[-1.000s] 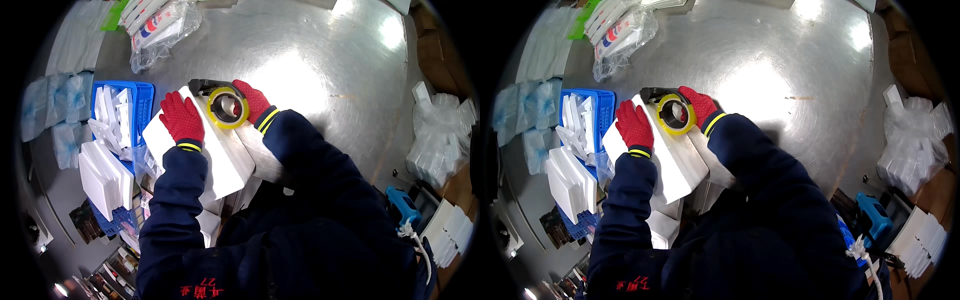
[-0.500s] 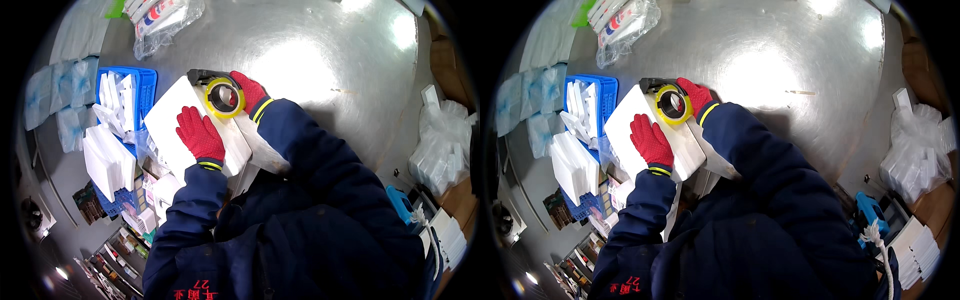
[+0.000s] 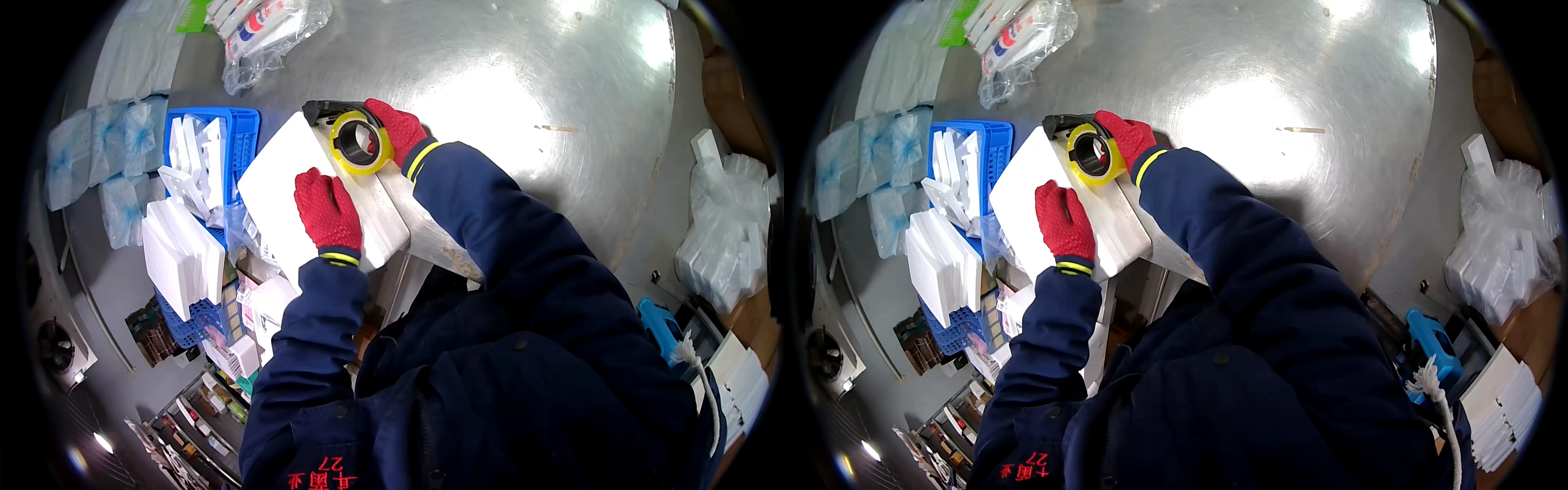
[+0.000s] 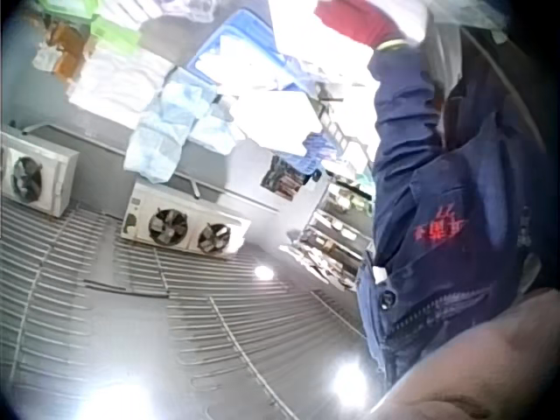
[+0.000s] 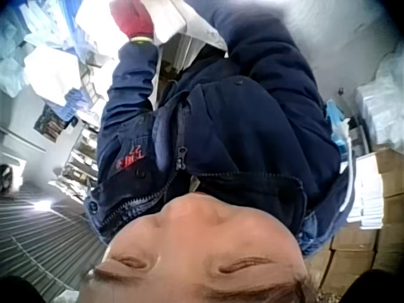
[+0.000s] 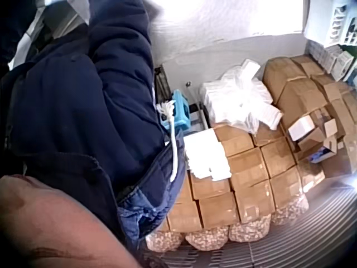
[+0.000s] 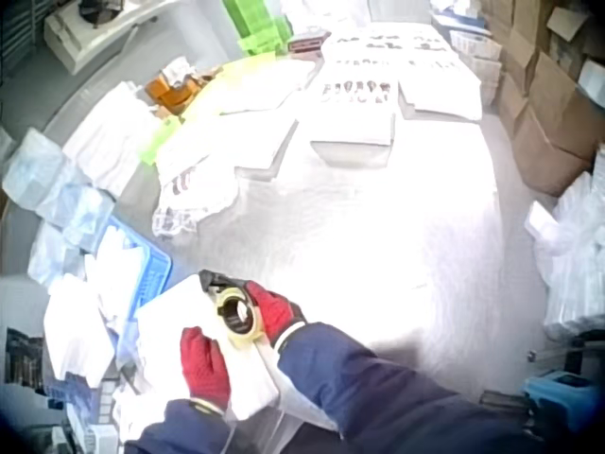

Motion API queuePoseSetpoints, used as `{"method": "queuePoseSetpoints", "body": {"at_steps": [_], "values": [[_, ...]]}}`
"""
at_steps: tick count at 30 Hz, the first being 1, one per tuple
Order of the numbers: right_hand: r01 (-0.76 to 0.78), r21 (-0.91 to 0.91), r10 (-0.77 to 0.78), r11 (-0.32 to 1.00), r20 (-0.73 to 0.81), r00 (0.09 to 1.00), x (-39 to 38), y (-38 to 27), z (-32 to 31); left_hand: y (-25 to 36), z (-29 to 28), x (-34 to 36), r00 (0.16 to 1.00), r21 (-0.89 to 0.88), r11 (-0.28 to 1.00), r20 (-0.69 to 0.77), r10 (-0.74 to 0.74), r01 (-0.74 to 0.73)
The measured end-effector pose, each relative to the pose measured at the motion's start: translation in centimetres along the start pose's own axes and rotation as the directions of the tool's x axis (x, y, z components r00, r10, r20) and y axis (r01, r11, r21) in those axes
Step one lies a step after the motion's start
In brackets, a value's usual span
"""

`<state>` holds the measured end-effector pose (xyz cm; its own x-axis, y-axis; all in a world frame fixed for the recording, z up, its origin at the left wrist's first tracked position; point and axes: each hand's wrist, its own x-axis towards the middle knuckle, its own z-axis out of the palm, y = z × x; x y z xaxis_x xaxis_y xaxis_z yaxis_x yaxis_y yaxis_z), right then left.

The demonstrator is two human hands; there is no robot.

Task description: The person places small packaged items into white styrofoam trays, adds protective foam sheets, and seals the trays with a tape dispenser. The person repeats this process for several trays on a metal workbench in a warehouse setting.

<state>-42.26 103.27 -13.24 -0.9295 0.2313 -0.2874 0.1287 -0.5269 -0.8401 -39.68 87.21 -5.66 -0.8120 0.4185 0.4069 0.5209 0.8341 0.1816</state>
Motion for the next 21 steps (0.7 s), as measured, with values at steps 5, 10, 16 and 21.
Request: {"method": "queuePoseSetpoints", "body": {"at_steps": [5, 10, 16, 21], "values": [[-0.107, -0.033, 0.108, 0.994, 0.014, 0.994, -0.2, -0.3, 0.1, 0.8, 0.0, -1.5, 0.999, 0.057, 0.998, 0.043, -0.009, 0.006], [-0.141, -0.002, 0.141, 0.990, 0.007, 0.990, -0.5, -1.2, 0.1, 0.4, 0.4, -1.4, 0.999, 0.068, 0.997, 0.022, 0.025, -0.026], [0.215, -0.530, -0.238, 0.820, 0.027, 0.971, -5.1, 1.8, -2.9, -1.4, 0.6, -1.4, 0.992, 0.109, 0.986, 0.019, 0.123, -0.124], [0.038, 0.318, 0.009, 0.947, -0.143, 0.990, -16.0, 4.5, -5.1, -0.2, 0.1, -0.5, 0.968, 0.065, 0.967, 0.071, 0.242, -0.246]]}}
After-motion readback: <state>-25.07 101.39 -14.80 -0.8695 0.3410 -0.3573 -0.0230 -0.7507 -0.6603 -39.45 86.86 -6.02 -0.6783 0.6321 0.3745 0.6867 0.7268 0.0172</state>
